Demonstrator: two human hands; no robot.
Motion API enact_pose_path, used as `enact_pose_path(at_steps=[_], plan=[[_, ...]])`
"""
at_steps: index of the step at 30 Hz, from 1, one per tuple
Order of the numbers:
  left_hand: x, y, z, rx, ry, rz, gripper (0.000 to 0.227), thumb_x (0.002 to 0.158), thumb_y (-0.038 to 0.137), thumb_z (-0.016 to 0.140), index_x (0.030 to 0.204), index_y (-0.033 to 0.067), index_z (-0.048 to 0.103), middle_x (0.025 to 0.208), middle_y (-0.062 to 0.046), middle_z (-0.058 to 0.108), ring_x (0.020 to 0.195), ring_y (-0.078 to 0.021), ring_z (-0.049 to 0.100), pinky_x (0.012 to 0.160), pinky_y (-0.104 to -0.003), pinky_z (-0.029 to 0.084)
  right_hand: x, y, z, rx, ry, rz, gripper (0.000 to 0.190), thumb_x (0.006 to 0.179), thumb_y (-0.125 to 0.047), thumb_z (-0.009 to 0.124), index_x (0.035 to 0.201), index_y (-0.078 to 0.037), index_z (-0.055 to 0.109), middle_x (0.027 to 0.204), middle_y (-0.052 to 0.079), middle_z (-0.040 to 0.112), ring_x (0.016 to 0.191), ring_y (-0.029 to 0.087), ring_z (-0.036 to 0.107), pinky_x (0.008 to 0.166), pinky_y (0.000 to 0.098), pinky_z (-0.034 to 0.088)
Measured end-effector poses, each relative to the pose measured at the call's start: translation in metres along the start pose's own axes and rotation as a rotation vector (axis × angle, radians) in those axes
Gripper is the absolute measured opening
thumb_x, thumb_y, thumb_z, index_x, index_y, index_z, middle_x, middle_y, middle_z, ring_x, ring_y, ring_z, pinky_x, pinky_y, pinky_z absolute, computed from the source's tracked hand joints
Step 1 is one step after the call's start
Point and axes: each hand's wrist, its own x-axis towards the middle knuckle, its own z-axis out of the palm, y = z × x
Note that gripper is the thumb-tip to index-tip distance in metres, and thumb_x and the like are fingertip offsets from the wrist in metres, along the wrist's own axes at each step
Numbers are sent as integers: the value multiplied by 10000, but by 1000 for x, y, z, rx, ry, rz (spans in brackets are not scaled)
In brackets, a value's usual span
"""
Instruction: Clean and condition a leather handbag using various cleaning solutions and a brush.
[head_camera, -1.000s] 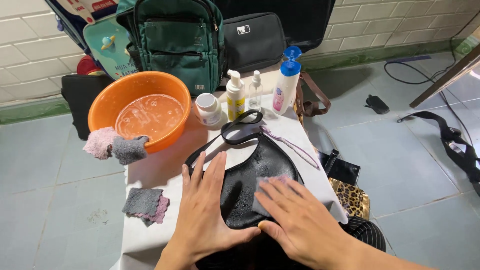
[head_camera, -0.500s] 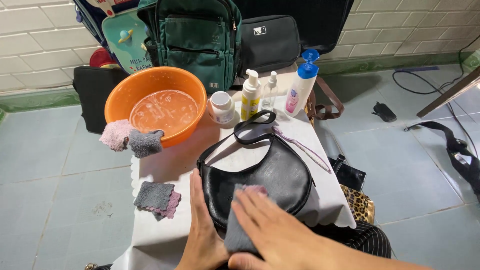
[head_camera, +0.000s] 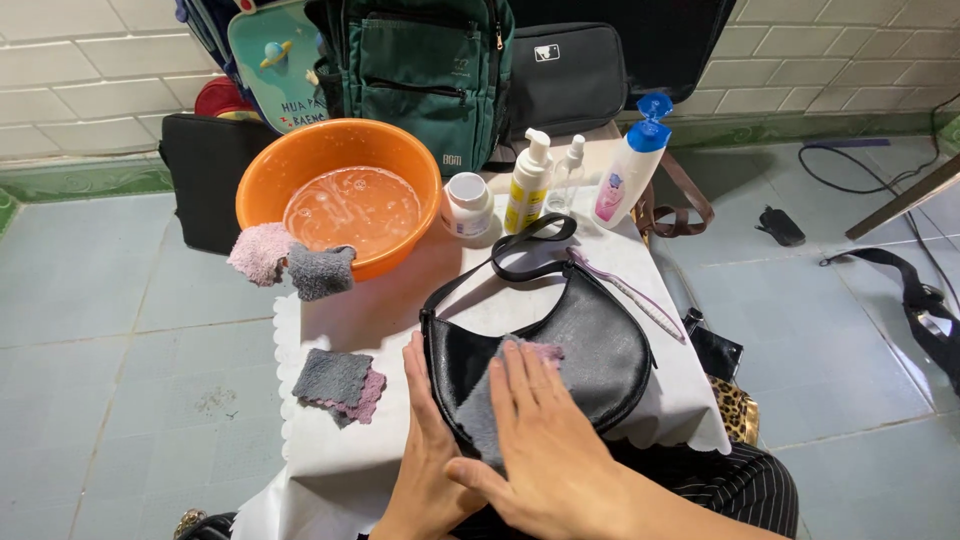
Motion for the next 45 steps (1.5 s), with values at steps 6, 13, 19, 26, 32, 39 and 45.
enact_pose_path(at_steps=[6,13,19,26,32,39,45], plan=[[-5,-15,-2,103,31,61,1195,861,347,806,1623,20,-55,1705,-358,-59,1611,-473,92,1283,-544,145,58,-32,-3,157,-3,60,1045,1012,-695,377,1454,241,240,1518,493,169,1456,614,93,1184,627,69],[-18,-33,-8,227,-129,-38,1096,820,292,821,1625,62,113,1708,-337,-61,1611,-412,119,1281,-488,146,66,-38,11,109,97,9,921,1041,-648,405,1518,133,302,1564,435,240,1482,586,171,1193,602,140],[3,0,-10,-18,25,-40,1558,605,263,894,1455,34,-390,1640,-365,113,1509,-426,288,1202,-468,227,-24,-16,9,91,172,-118,917,985,-632,485,1501,110,331,1587,331,311,1487,466,280,1189,524,199],[11,8,-5,-101,54,-133,1705,493,127,995,1422,19,-430,1654,-328,147,1435,-369,440,1150,-406,371,-60,59,-33,-136,143,92,786,967,-578,473,1469,22,393,1565,230,361,1464,381,306,1172,500,217],[12,8,-8,-93,53,-167,1730,458,145,1017,1448,15,-396,1650,-322,168,1443,-375,421,1154,-412,370,-61,24,2,12,417,305,580,1007,-353,470,1454,17,465,1583,249,378,1499,483,256,1218,554,202],[16,11,-21,-46,-89,-253,1557,569,109,929,1498,3,-315,1678,-281,168,1437,-357,463,1101,-384,436,-43,-28,86,-25,838,214,449,987,-195,542,1424,-101,580,1577,102,464,1548,456,250,1271,574,161],[29,15,-47,101,-363,-71,1378,647,44,838,1556,-26,-196,1671,-333,92,1561,-428,158,1199,-431,232,-38,-19,86,-240,784,-12,494,1084,-166,431,1566,-222,523,1704,9,313,1628,358,14,1318,518,-20]])
